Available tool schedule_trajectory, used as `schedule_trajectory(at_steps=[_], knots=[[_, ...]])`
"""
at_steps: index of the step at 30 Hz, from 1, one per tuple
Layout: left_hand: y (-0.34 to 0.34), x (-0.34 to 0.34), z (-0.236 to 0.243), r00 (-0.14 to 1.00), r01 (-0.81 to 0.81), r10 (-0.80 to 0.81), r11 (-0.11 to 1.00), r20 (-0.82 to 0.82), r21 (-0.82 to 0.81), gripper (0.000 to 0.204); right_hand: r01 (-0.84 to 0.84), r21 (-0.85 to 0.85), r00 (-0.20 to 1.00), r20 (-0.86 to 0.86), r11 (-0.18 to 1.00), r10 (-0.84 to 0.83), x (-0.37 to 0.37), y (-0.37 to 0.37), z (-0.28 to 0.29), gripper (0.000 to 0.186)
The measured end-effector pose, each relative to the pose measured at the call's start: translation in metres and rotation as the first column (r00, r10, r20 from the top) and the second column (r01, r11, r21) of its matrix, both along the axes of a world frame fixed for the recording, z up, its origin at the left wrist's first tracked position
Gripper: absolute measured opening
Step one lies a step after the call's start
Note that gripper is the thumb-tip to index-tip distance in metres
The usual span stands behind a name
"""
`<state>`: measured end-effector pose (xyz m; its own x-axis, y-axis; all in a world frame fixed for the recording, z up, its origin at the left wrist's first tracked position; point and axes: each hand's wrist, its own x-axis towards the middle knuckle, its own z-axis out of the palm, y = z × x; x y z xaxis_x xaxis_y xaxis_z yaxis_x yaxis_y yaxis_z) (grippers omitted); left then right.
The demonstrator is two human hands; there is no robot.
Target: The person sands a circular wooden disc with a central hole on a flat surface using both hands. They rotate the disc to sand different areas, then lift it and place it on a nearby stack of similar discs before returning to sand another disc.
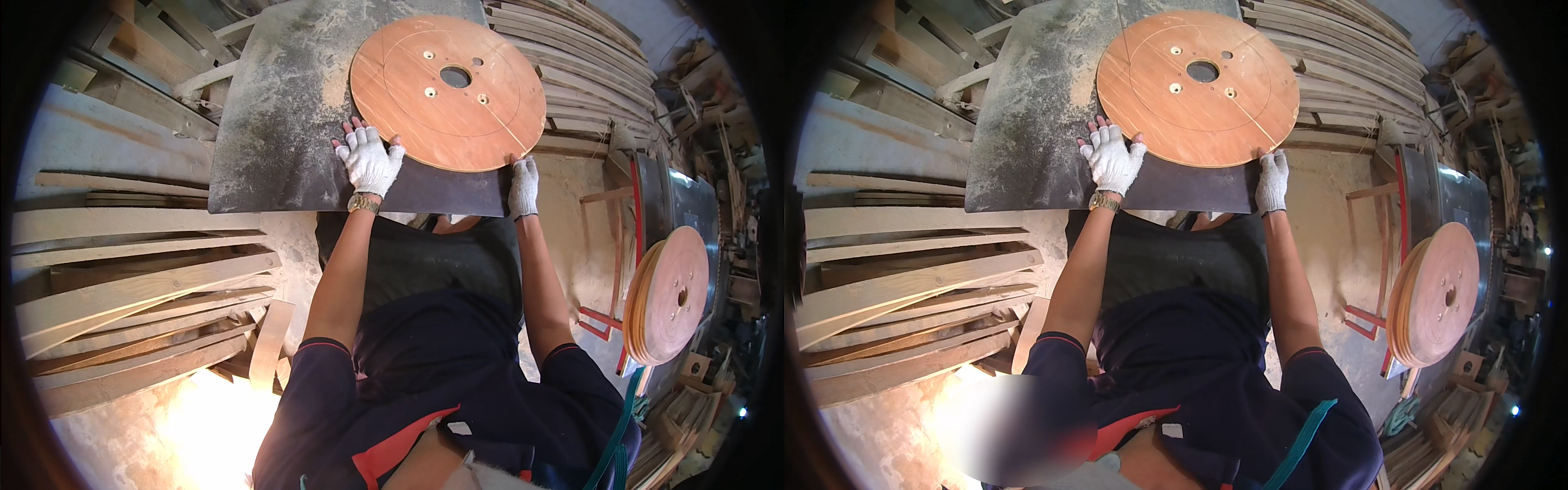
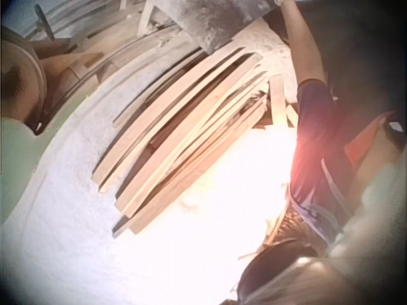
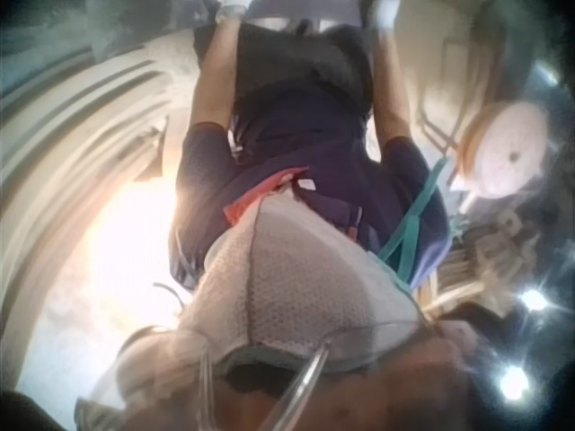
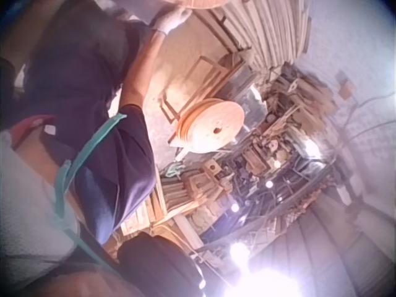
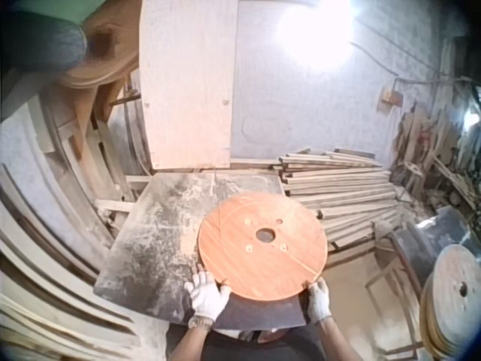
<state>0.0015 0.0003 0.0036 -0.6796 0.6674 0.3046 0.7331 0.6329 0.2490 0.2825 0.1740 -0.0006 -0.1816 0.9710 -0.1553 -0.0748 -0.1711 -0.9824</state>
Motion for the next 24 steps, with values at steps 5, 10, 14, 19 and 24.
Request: schedule_trajectory(at_steps=[5,10,14,19,24], knots=[[0.002,-0.004,-0.004,1.000,0.006,-0.006,1.000,-0.001,0.009,0.067,-0.018,-0.003,0.999,-0.042,1.000,0.017,0.002,0.001,-0.001,0.016],[0.005,-0.006,0.003,1.000,0.023,-0.022,1.000,0.021,-0.018,0.074,0.026,-0.069,1.000,0.010,0.997,-0.025,0.005,0.006,-0.002,0.007],[-0.003,-0.005,-0.005,1.000,-0.001,0.000,1.000,0.025,0.025,0.069,0.037,-0.017,0.999,0.033,0.999,-0.037,-0.001,-0.001,0.001,0.013],[0.001,0.001,0.002,0.999,0.023,-0.024,1.000,0.038,0.013,0.068,0.016,0.052,0.999,0.031,0.999,-0.018,0.003,0.003,-0.001,0.016],[0.002,-0.001,0.001,1.000,0.010,-0.010,1.000,0.022,0.010,0.067,-0.001,0.016,1.000,0.002,1.000,0.001,0.005,0.002,-0.001,0.007]])
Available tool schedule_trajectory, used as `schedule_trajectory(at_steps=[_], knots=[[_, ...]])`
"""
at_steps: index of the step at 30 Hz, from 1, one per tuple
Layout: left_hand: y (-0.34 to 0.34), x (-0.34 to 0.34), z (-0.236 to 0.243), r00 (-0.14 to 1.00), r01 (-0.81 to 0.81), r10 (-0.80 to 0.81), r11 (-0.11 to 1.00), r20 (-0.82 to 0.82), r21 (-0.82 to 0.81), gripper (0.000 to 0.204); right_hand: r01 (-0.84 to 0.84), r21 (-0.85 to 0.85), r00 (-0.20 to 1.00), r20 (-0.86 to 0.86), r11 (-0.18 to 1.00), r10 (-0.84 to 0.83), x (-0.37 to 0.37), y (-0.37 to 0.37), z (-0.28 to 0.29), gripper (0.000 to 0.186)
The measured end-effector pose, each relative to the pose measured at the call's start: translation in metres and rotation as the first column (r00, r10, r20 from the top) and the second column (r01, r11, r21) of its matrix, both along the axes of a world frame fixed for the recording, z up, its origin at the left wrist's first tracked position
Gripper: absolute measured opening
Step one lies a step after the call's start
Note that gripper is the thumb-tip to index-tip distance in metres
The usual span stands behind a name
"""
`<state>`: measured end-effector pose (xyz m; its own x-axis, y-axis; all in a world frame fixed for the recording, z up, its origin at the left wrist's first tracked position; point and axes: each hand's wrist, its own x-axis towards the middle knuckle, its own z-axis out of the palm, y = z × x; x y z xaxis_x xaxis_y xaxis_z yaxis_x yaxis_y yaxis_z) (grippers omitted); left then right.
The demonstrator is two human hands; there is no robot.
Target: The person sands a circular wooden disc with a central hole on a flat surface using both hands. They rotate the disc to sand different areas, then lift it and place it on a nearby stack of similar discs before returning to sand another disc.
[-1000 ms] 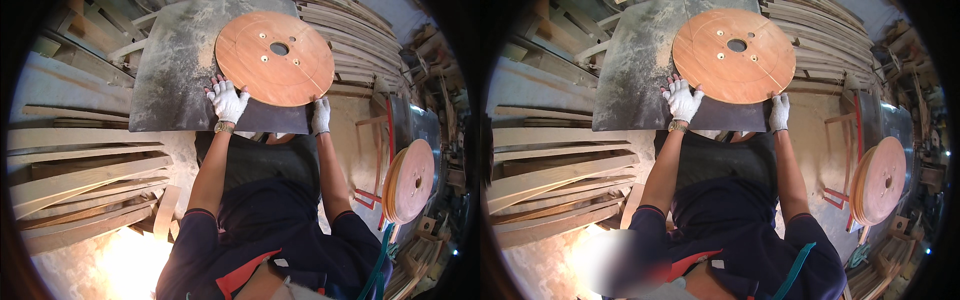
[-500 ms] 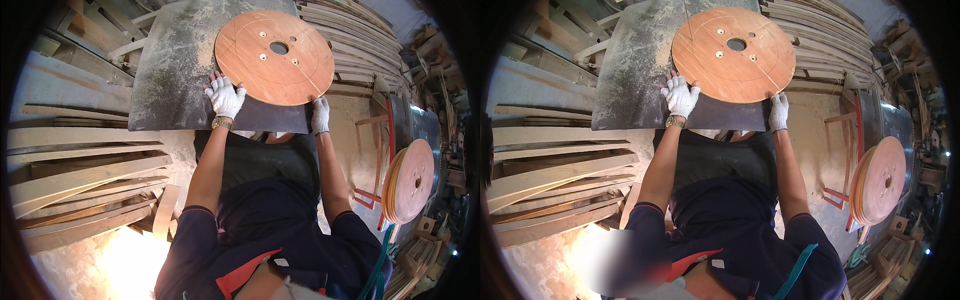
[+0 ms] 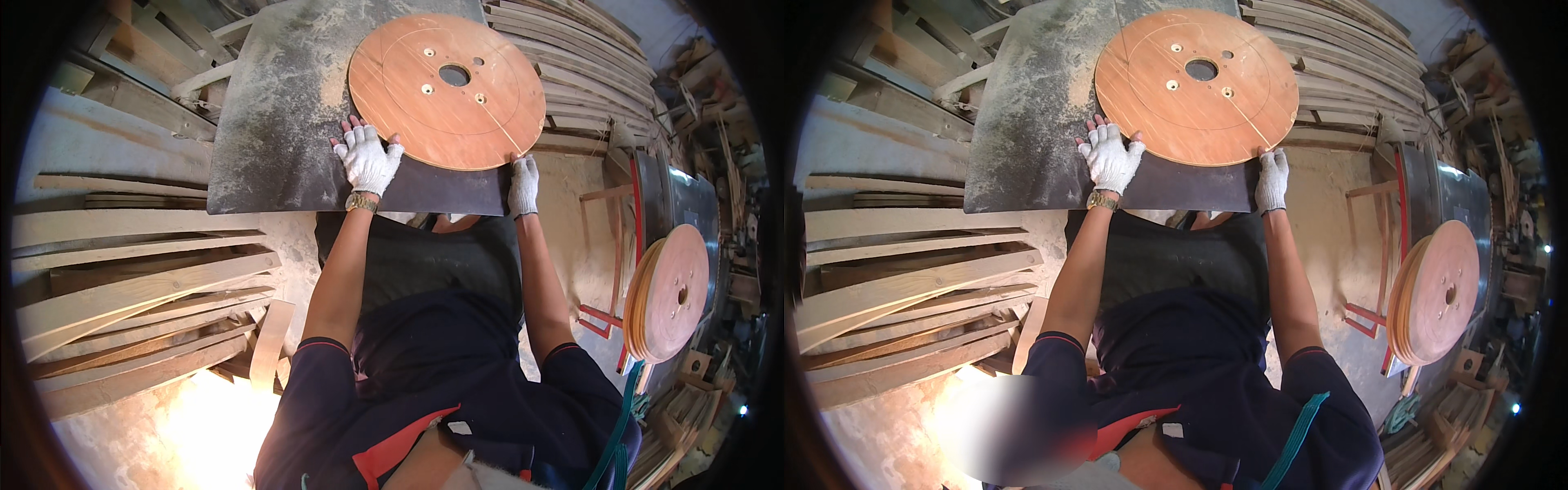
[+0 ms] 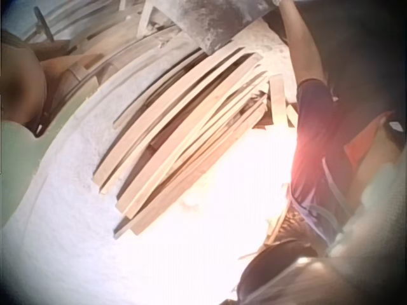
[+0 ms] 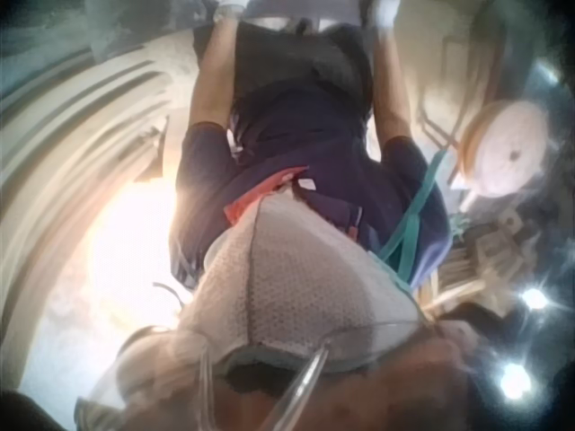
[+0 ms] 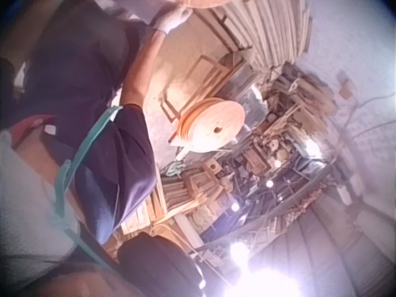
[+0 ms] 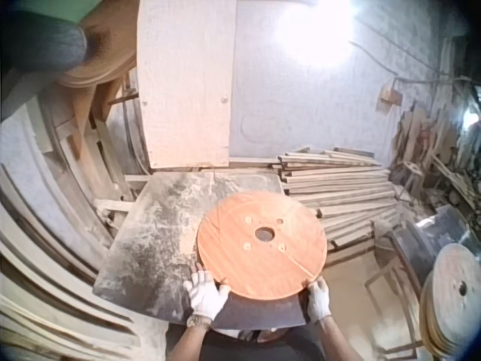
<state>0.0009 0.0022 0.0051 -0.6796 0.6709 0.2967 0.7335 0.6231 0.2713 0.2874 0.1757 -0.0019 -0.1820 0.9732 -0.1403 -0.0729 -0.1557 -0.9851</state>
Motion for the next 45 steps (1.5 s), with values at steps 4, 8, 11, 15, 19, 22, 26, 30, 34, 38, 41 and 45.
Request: schedule_trajectory(at_steps=[4,8,11,15,19,22,26,30,34,38,41,45], knots=[[0.001,-0.003,-0.002,0.999,0.005,-0.005,1.000,-0.050,-0.005,0.075,0.015,-0.003,0.999,-0.053,1.000,-0.015,-0.004,-0.003,0.003,0.008],[0.001,-0.008,-0.002,1.000,0.006,-0.005,1.000,0.021,-0.016,0.066,0.005,-0.046,0.998,-0.064,0.999,-0.008,-0.007,-0.006,0.008,0.007],[0.004,-0.005,0.000,1.000,0.011,-0.011,1.000,0.017,0.010,0.069,0.011,-0.024,0.998,0.054,1.000,-0.009,0.006,0.005,-0.002,0.008],[-0.003,0.001,-0.003,1.000,0.012,-0.012,1.000,0.002,0.028,0.077,0.080,0.006,0.995,0.061,0.997,-0.081,-0.003,-0.001,0.001,0.015],[-0.001,0.005,0.000,1.000,0.016,-0.016,1.000,-0.026,0.023,0.079,0.057,0.033,0.998,0.026,0.998,-0.058,0.000,0.004,-0.007,0.019],[0.000,0.003,0.003,1.000,0.015,-0.015,1.000,0.005,-0.016,0.083,0.037,0.049,0.998,0.041,0.998,-0.039,0.004,0.004,-0.009,0.018],[-0.001,0.002,0.004,0.998,0.007,-0.006,1.000,0.055,-0.023,0.083,0.033,0.025,0.999,0.008,0.999,-0.033,0.000,-0.001,-0.003,0.018],[0.001,0.002,0.009,0.995,0.020,-0.015,0.998,0.099,-0.053,0.080,0.028,0.036,1.000,0.008,0.999,-0.028,0.003,-0.001,-0.002,0.017],[0.002,-0.001,0.007,0.997,0.014,-0.012,1.000,0.075,-0.026,0.080,0.038,0.041,0.999,-0.012,0.998,-0.037,0.001,0.000,-0.003,0.017],[0.001,-0.003,0.000,1.000,-0.023,0.023,1.000,0.012,0.013,0.079,0.102,-0.067,0.995,0.009,0.993,-0.102,-0.001,0.002,-0.002,0.019],[-0.004,0.006,0.003,0.997,0.014,-0.011,0.999,0.074,-0.036,0.080,0.111,-0.053,0.992,0.070,0.992,-0.107,-0.002,-0.003,0.004,0.020],[-0.003,0.008,0.003,0.999,0.036,-0.035,0.999,-0.036,0.028,0.080,0.060,0.023,0.998,0.031,0.998,-0.061,0.002,0.001,-0.001,0.021]])
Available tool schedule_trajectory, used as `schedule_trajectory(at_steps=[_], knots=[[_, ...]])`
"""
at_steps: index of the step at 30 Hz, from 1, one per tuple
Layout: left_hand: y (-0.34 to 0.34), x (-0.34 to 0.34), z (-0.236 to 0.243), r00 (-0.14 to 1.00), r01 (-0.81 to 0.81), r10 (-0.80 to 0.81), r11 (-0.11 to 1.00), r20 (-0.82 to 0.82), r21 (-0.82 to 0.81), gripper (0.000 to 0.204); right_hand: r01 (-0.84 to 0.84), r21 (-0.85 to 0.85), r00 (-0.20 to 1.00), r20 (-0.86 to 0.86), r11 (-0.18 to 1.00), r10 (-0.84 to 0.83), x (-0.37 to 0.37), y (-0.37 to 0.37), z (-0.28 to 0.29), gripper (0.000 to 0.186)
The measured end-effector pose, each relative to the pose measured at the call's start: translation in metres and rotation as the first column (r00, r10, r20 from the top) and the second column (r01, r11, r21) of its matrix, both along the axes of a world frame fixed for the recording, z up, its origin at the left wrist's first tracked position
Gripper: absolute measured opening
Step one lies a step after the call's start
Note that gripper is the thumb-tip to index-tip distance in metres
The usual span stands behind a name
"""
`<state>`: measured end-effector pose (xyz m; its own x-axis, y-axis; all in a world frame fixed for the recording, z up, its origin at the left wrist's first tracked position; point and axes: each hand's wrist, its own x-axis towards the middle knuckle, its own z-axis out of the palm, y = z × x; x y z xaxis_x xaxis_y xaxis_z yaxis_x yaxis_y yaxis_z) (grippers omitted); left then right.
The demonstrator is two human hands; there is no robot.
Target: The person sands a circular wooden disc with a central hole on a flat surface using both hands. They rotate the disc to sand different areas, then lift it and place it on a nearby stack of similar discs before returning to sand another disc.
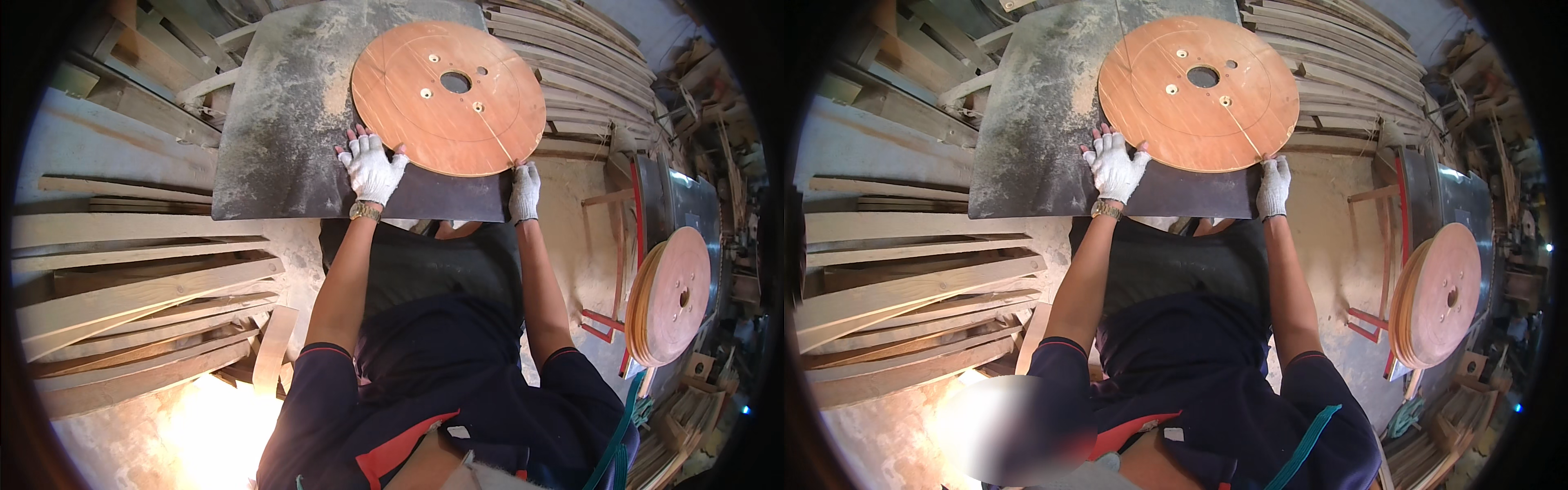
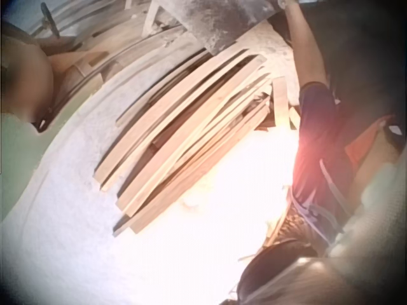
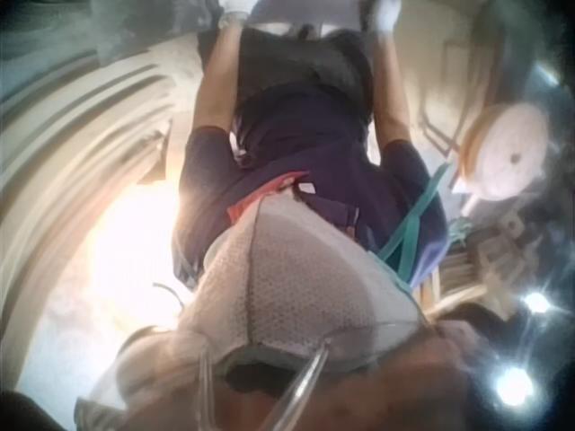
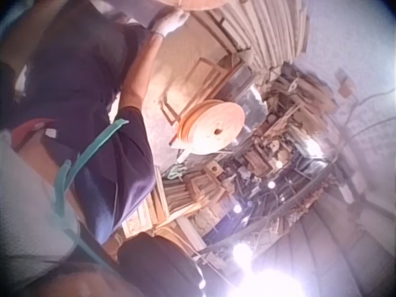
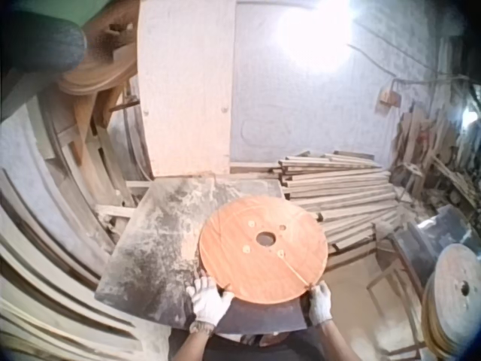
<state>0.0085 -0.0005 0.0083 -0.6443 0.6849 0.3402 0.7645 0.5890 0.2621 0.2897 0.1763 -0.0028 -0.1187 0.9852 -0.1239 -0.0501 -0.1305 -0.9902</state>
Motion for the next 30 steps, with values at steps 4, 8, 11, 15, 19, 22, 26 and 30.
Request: schedule_trajectory(at_steps=[4,8,11,15,19,22,26,30], knots=[[0.001,-0.003,-0.003,1.000,-0.011,0.011,0.999,0.019,-0.031,0.077,-0.015,0.007,1.000,0.014,1.000,0.015,0.001,-0.001,0.000,0.021],[0.003,-0.002,-0.003,0.999,-0.015,0.017,0.999,0.042,-0.044,0.073,-0.022,0.002,1.000,0.001,1.000,0.022,0.003,-0.002,0.001,0.019],[0.005,-0.003,0.001,0.997,-0.013,0.018,0.998,0.079,-0.064,0.073,-0.019,-0.009,1.000,-0.012,1.000,0.018,0.004,-0.002,0.002,0.017],[0.005,-0.009,-0.003,0.997,-0.018,0.020,1.000,0.077,-0.025,0.073,-0.029,-0.051,0.998,-0.056,0.998,0.026,0.002,-0.002,0.002,0.016],[0.008,-0.009,-0.002,0.998,-0.023,0.024,0.999,0.063,-0.026,0.074,0.002,-0.105,0.999,-0.049,0.995,-0.007,0.008,0.005,-0.005,0.017],[0.005,-0.006,-0.003,0.997,-0.034,0.036,0.999,0.065,-0.028,0.073,0.020,-0.059,0.999,-0.031,0.998,-0.021,0.003,0.000,-0.001,0.018],[0.003,0.000,0.002,0.998,-0.015,0.017,0.999,0.062,-0.034,0.072,0.013,-0.047,1.000,-0.020,0.999,-0.014,0.001,-0.003,0.007,0.019],[0.003,0.001,-0.001,0.999,-0.026,0.027,0.999,0.022,-0.036,0.073,0.001,-0.035,1.000,-0.007,0.999,-0.001,0.005,-0.003,0.005,0.017]])
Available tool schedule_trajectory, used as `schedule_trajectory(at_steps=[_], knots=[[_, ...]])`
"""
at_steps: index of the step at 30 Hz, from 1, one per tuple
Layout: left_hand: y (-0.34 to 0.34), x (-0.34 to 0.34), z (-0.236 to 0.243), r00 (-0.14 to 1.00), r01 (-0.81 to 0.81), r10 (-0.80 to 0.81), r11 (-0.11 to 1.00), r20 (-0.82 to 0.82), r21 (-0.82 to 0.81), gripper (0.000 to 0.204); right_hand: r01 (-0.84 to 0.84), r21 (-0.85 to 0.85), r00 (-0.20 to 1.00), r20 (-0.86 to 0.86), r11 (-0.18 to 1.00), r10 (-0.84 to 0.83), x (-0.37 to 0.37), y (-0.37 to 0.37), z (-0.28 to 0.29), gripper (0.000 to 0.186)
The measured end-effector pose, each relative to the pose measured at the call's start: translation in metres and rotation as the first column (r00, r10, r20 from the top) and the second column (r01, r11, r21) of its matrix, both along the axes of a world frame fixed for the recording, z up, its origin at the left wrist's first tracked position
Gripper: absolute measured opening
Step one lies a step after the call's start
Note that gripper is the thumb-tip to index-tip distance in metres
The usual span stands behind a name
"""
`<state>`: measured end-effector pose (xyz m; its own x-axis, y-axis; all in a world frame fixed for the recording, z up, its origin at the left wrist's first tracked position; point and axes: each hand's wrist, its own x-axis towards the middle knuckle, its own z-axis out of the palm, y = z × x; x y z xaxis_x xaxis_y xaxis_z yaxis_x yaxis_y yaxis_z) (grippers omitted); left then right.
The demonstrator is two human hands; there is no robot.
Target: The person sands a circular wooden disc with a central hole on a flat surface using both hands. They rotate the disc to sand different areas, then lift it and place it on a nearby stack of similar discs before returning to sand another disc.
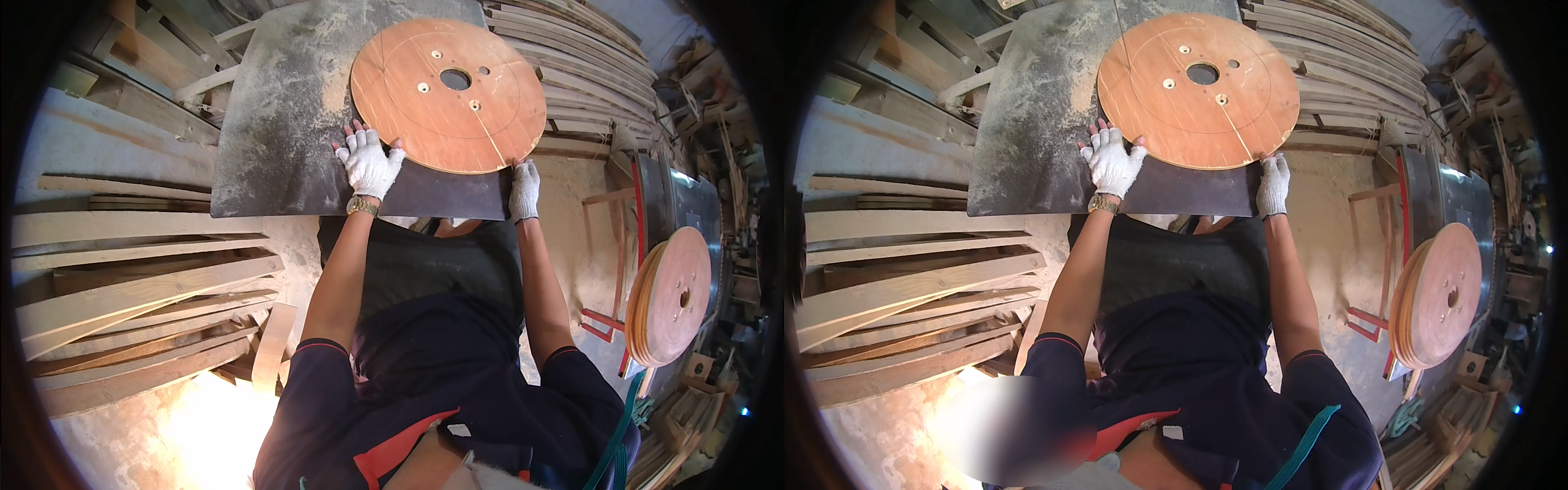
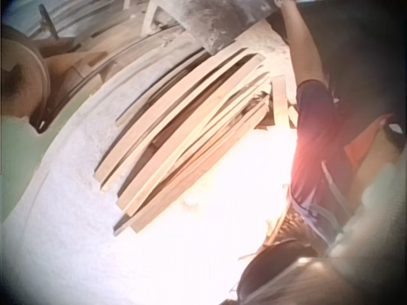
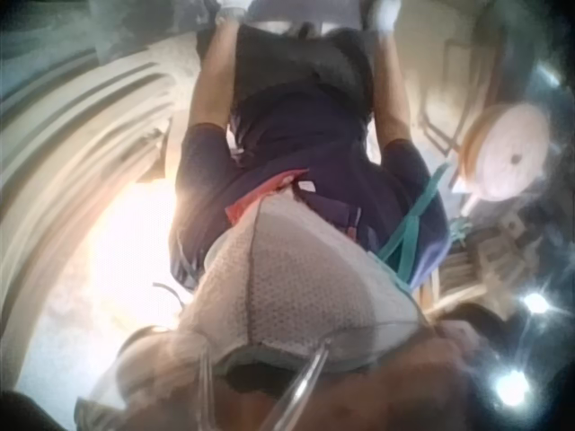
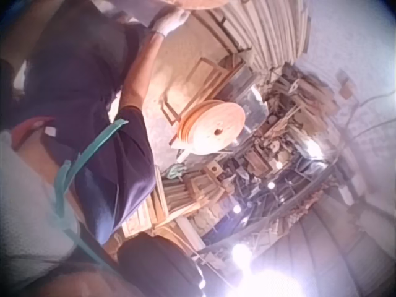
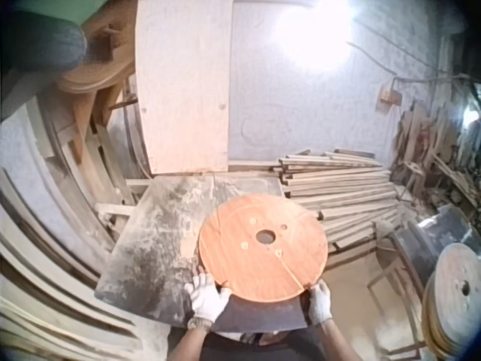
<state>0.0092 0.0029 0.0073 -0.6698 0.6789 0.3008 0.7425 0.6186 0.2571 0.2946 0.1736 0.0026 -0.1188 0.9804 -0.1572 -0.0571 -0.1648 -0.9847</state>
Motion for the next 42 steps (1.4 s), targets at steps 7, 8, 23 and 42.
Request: schedule_trajectory(at_steps=[7,8,23,42], knots=[[0.002,-0.003,-0.001,1.000,-0.006,0.006,1.000,0.013,-0.006,0.072,-0.027,-0.025,0.999,-0.043,0.999,0.025,0.000,-0.001,-0.001,0.017],[0.001,-0.005,-0.002,1.000,-0.004,0.004,1.000,0.025,-0.012,0.071,-0.033,-0.036,0.998,-0.046,0.999,0.031,-0.001,-0.002,0.000,0.017],[0.001,0.003,0.002,1.000,-0.010,0.010,1.000,-0.012,0.019,0.076,0.005,-0.001,0.999,-0.050,1.000,-0.005,0.008,0.004,-0.007,0.016],[0.003,-0.005,0.003,1.000,-0.008,0.008,1.000,0.013,-0.027,0.069,0.033,-0.062,0.998,-0.052,0.998,-0.036,0.010,0.003,-0.007,0.020]])
